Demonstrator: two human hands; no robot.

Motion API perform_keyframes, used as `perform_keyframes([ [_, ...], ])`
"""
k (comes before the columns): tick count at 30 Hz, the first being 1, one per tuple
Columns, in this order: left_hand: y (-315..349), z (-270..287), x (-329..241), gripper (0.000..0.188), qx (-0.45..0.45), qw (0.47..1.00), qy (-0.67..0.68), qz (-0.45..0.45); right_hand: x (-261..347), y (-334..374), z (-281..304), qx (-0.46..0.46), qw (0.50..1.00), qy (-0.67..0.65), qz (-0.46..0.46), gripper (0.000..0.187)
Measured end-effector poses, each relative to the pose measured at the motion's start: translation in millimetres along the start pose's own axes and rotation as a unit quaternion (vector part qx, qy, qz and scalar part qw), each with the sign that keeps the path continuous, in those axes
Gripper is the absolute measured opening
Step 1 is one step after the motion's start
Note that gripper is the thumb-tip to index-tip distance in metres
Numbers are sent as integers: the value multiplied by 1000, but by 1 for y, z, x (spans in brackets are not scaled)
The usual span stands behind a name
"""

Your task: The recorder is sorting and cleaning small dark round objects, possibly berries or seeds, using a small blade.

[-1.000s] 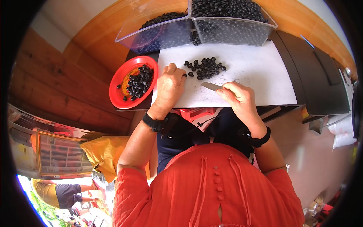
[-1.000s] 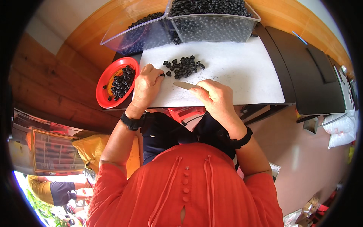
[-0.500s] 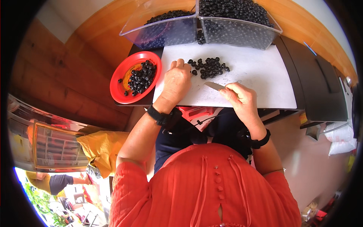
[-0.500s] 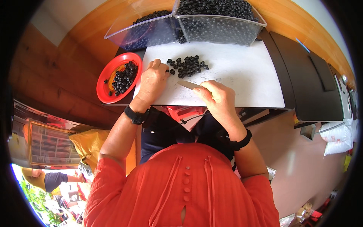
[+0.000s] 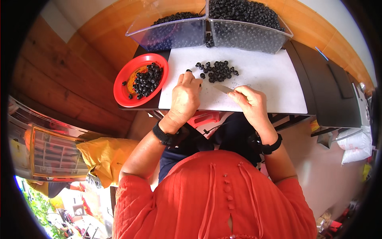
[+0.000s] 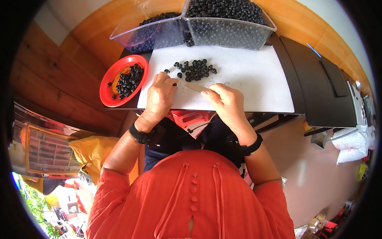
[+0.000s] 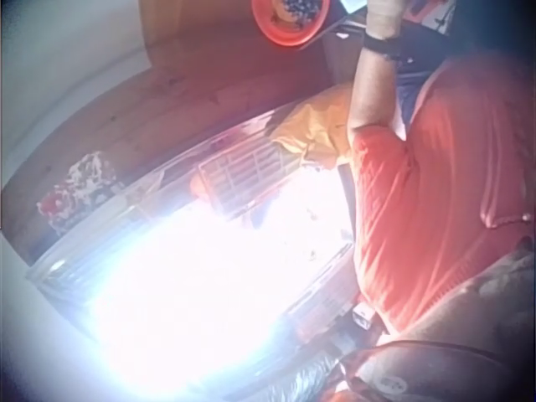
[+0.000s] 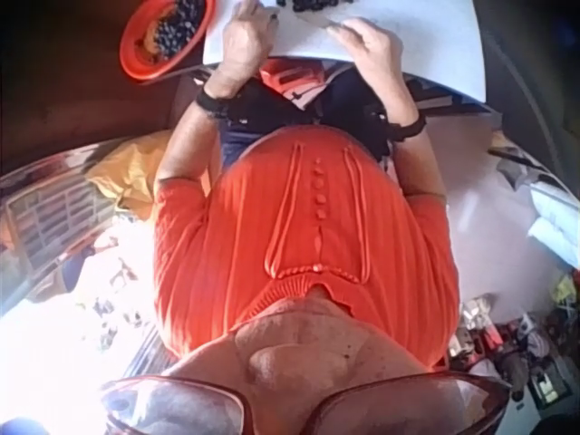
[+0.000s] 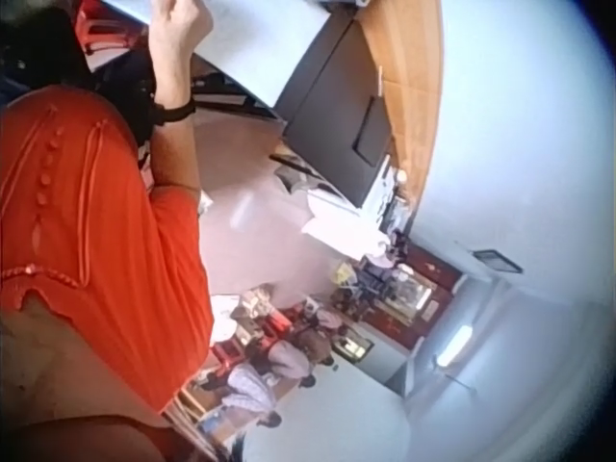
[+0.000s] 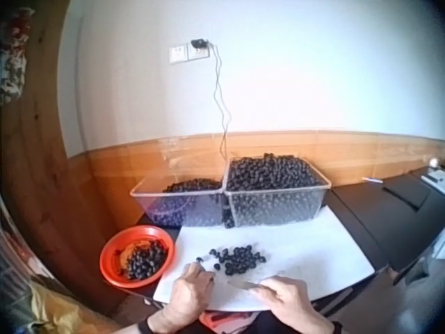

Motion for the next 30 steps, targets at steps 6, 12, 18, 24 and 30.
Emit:
perform_keyframes([
  [6, 5, -3, -6, 23, 0, 999, -28, -19, -6, -2, -2, 10, 999, -25, -41, 23],
  [12, 6, 3, 0, 24, -12, 997, -67, -30, 7, -14, -11, 25, 999, -27, -29, 24],
  [18, 17, -3, 21, 20, -43, 909, 357, 209, 2, -16, -20, 33, 998, 5, -54, 25],
  [24, 28, -20, 22, 21, -47, 736, 582, 343, -2, -18, -22, 31, 997, -15, -68, 26],
  [30, 24, -25, 13, 25, -73, 678, 647, 341, -1, -17, -22, 27, 998, 17, -55, 26],
])
Point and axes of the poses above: each hand's wrist, its own y-axis away from the middle knuckle, its own z-axis out of the back of the hand, x = y × z, the point moved 7 cm from there along -y, towards the middle knuckle, and after that the axes turned 7 degrees about -z, right-handed, at the moved point
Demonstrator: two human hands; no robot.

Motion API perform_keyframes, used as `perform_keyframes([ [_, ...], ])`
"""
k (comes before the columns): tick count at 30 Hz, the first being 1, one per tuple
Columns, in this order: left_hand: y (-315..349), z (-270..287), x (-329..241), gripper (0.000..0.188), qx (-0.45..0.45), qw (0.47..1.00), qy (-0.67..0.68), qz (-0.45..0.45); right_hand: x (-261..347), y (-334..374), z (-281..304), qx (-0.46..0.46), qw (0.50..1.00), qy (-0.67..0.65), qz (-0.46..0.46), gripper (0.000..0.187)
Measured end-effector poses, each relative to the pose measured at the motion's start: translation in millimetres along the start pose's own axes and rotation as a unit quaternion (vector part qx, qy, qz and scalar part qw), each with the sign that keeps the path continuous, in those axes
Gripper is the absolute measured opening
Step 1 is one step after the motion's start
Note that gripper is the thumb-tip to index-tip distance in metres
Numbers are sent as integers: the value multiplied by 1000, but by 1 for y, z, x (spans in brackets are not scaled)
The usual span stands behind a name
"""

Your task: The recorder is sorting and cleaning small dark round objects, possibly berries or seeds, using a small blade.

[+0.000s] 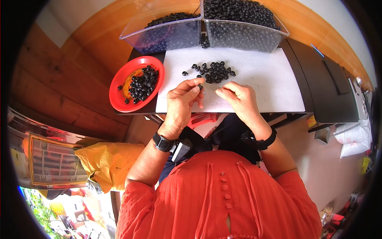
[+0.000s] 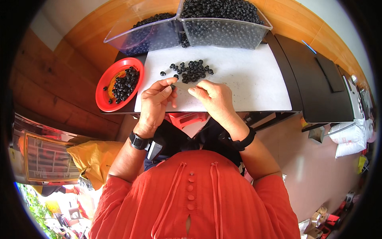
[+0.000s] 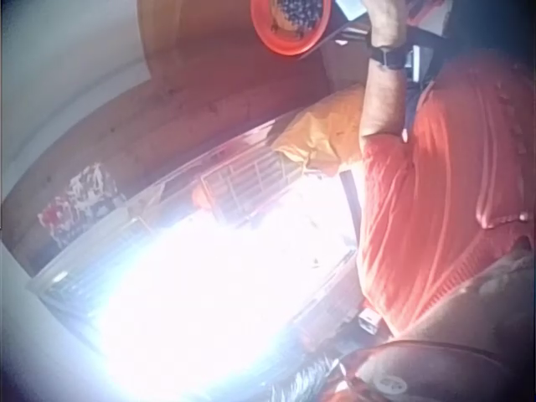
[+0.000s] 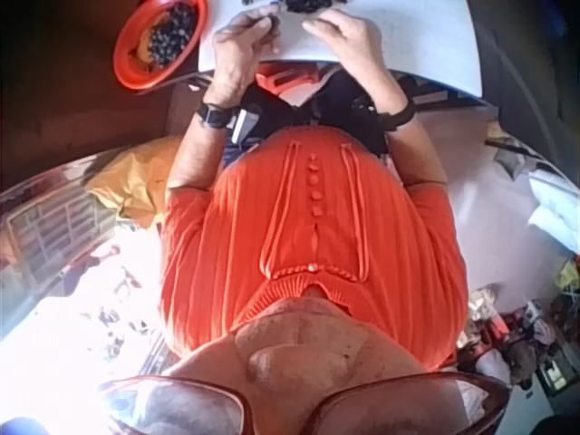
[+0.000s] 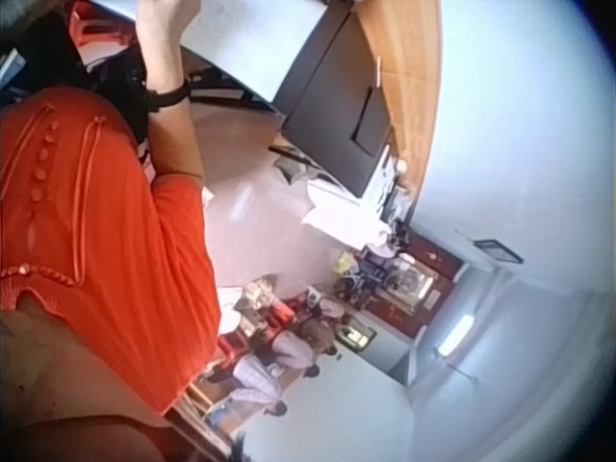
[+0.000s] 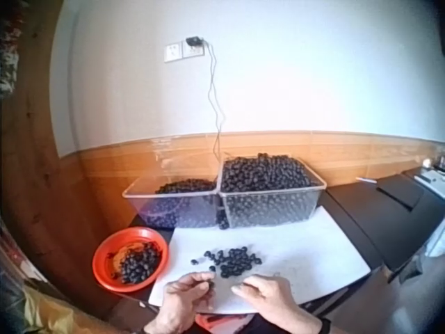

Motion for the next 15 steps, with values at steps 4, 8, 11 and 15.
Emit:
perform_keyframes([
  [4, 2, -2, 1, 27, 19, 1000, 21, -13, 2, 0, 0, 4, 1000, -21, -15, 26],
  [8, 3, -3, 1, 27, 20, 999, 18, -18, 2, 0, 0, 0, 1000, -7, 3, 26],
  [11, 4, -2, 1, 26, 9, 999, 13, -28, 3, 1, 0, 7, 1000, -6, 5, 26],
  [15, 4, -1, 1, 26, 15, 999, 18, -44, 5, 1, -1, 3, 1000, -3, 18, 24],
])
Point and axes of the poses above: each hand's wrist, its own y-axis away from the middle knuckle, its own z-axis out of the back of the hand, x = y × z, the point moved 7 cm from there along -y, towards the middle knuckle, and after that the axes turned 7 degrees about -z, right-handed, at the moved point
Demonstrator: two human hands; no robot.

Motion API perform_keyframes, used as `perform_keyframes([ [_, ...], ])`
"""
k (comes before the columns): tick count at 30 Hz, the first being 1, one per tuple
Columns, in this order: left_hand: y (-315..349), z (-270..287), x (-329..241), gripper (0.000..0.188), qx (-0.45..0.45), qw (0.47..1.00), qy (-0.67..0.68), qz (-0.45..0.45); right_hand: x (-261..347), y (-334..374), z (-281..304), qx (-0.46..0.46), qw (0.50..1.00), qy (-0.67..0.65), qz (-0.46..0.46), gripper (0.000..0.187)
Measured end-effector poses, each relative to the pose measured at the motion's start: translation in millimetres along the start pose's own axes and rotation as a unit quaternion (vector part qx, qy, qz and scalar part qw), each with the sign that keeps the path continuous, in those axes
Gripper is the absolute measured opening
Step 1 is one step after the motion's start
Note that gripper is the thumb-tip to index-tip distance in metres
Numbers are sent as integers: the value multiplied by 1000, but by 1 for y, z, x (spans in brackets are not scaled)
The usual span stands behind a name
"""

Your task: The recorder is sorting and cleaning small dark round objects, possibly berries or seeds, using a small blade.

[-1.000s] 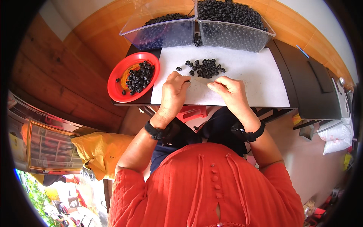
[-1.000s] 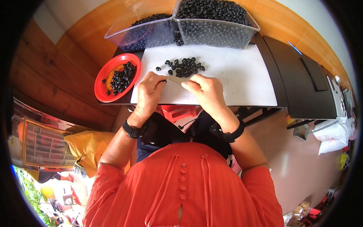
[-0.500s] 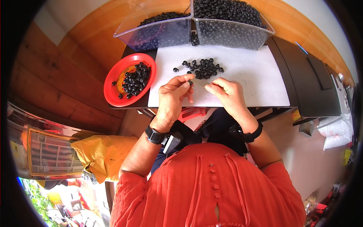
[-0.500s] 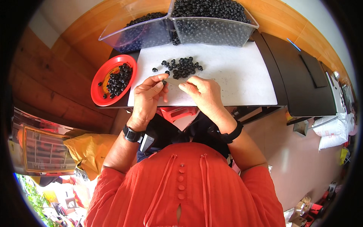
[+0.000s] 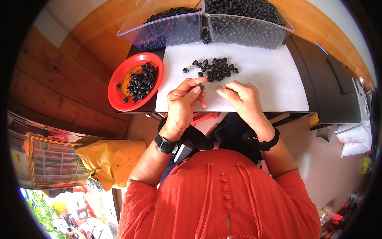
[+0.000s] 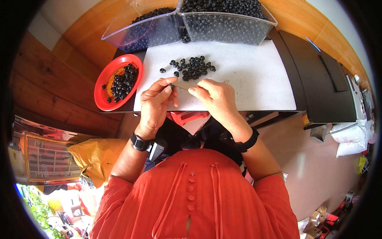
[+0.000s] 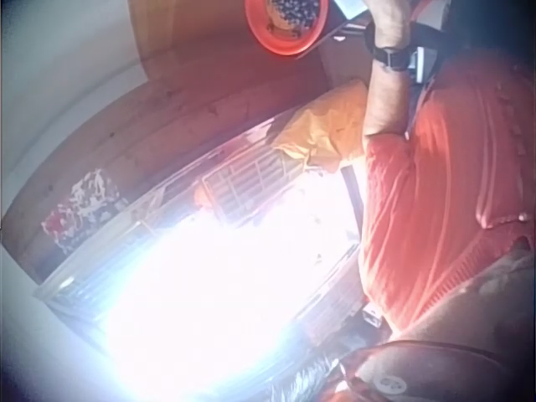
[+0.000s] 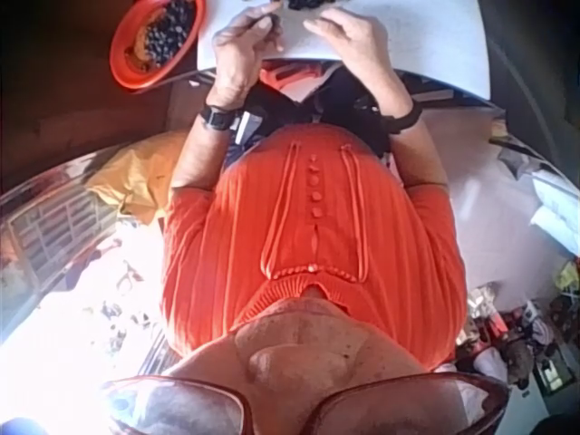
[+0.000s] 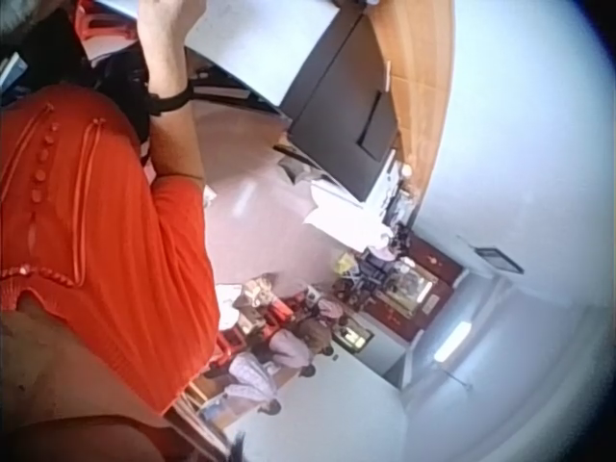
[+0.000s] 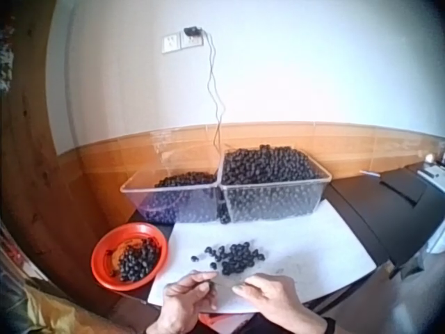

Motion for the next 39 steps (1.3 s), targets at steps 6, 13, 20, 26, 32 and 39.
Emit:
perform_keyframes([
  [6, 0, -2, 0, 24, 4, 1000, -9, -1, 0, 1, -1, -21, 999, 17, 45, 25],
  [13, 1, 1, 4, 23, 13, 1000, 18, 6, 2, 3, -4, -18, 996, 30, 76, 27],
  [20, 2, -1, -3, 21, 6, 999, 33, 7, 0, 3, -1, 0, 999, -32, 38, 20],
  [26, 4, 36, -83, 22, -120, 957, -235, -123, -4, 3, 10, -42, 994, -98, 36, 18],
  [32, -18, 68, -133, 21, -80, 740, -607, -278, -2, 2, 7, -29, 995, -85, 33, 16],
  [39, -49, 7, -57, 18, 4, 693, -673, -257, -8, 1, 7, -45, 994, -93, 33, 16],
])
Point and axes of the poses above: each hand's wrist, its own y-axis away from the middle knuckle, its own z-axis out of the back of the hand, x = y × z, the point moved 7 cm from there along -y, towards the middle knuckle, and after that the axes turned 7 degrees about -z, right-handed, at the moved point
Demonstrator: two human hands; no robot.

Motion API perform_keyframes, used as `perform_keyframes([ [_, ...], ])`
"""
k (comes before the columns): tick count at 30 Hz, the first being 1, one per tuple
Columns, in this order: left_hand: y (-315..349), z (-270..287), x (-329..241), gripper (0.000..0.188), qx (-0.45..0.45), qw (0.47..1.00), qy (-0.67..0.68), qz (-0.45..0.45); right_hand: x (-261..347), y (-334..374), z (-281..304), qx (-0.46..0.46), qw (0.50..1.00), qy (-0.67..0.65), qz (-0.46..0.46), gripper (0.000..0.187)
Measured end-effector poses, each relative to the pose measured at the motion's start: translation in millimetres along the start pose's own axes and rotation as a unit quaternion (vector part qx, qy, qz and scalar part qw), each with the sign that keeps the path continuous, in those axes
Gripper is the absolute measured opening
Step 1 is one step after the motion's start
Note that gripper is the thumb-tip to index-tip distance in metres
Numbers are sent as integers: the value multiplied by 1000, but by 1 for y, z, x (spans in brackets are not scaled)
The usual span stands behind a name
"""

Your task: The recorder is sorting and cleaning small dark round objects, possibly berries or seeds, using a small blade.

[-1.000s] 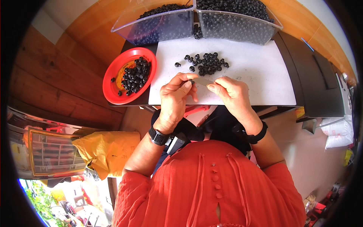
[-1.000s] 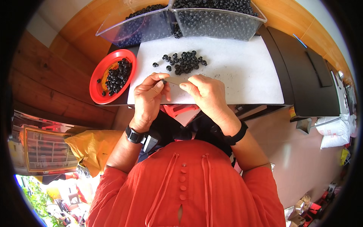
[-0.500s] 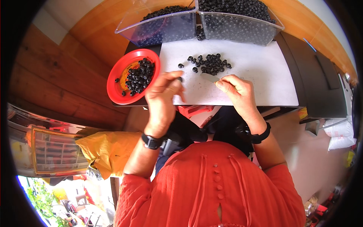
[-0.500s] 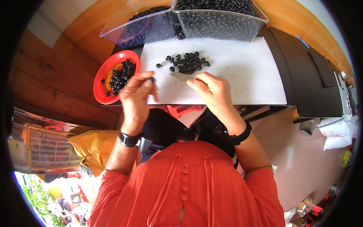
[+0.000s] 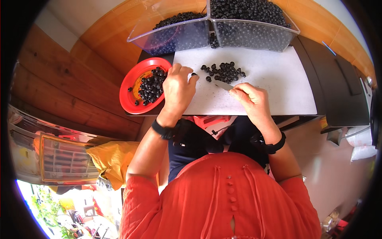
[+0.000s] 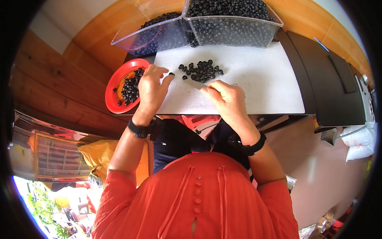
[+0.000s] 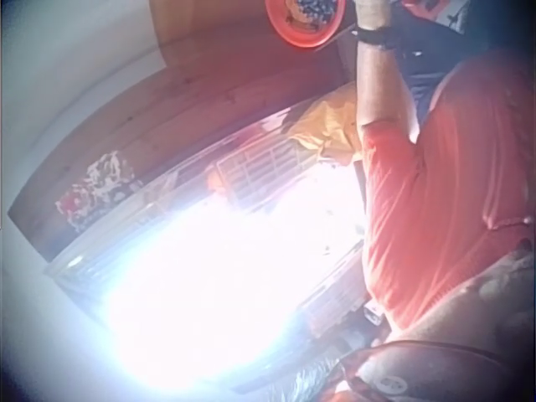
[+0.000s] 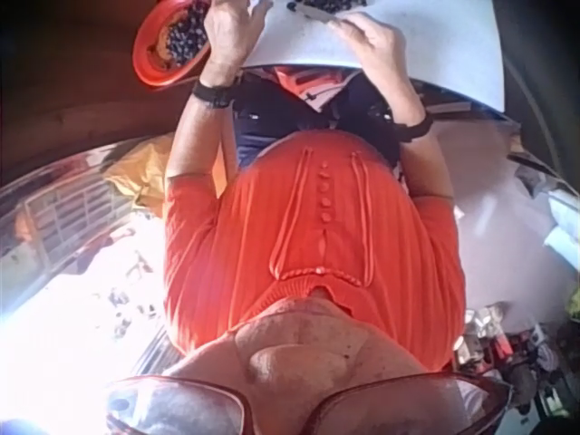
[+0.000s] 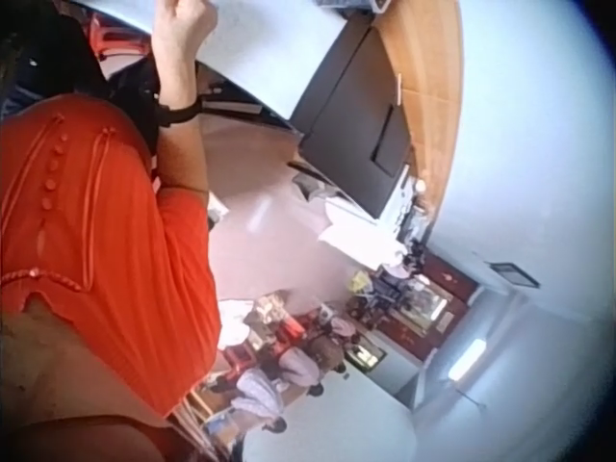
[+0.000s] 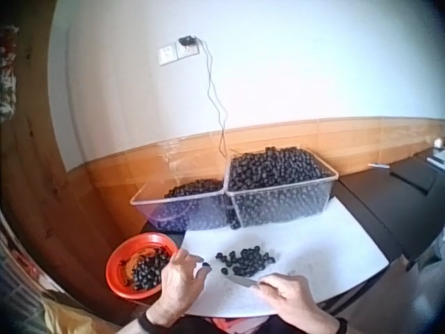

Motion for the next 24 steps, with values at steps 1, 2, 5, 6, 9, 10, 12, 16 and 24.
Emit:
perform_keyframes([
  [1, -3, -9, 0, 18, 15, 1000, -15, -7, 0, 1, 0, 0, 1000, 2, 4, 15],
  [2, -6, -14, 3, 18, 16, 1000, -15, -5, 2, 1, -1, 1, 1000, 2, 3, 15],
  [5, -12, -30, 12, 14, 84, 995, -60, 2, 4, 0, 0, 9, 1000, 11, -5, 16],
  [6, -9, -29, 14, 14, 85, 995, -61, 2, 3, 1, -1, 12, 1000, 14, -3, 16],
  [9, -3, -20, 13, 9, 102, 995, -3, 12, 4, -1, 1, 10, 1000, 23, 1, 17],
  [10, 2, -13, 8, 11, 109, 990, 88, 33, 5, 0, 2, 10, 999, 32, 2, 17],
  [12, 11, -13, 6, 15, 117, 975, 178, 53, 3, 0, 3, 6, 1000, 26, 3, 17],
  [16, 26, -5, -2, 20, 103, 986, 134, -3, 5, 1, 1, 11, 999, 39, -4, 18],
  [24, 36, 5, -6, 26, 41, 995, 93, -11, 4, 1, -2, 9, 998, 62, 20, 18],
])
Point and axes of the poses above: each hand's wrist, its own y-axis away from the middle knuckle, its own z-axis out of the back of the hand, x = y × z, the point moved 7 cm from there along -y, towards the middle knuckle, and after that the axes turned 7 degrees about -z, right-handed, at the moved point
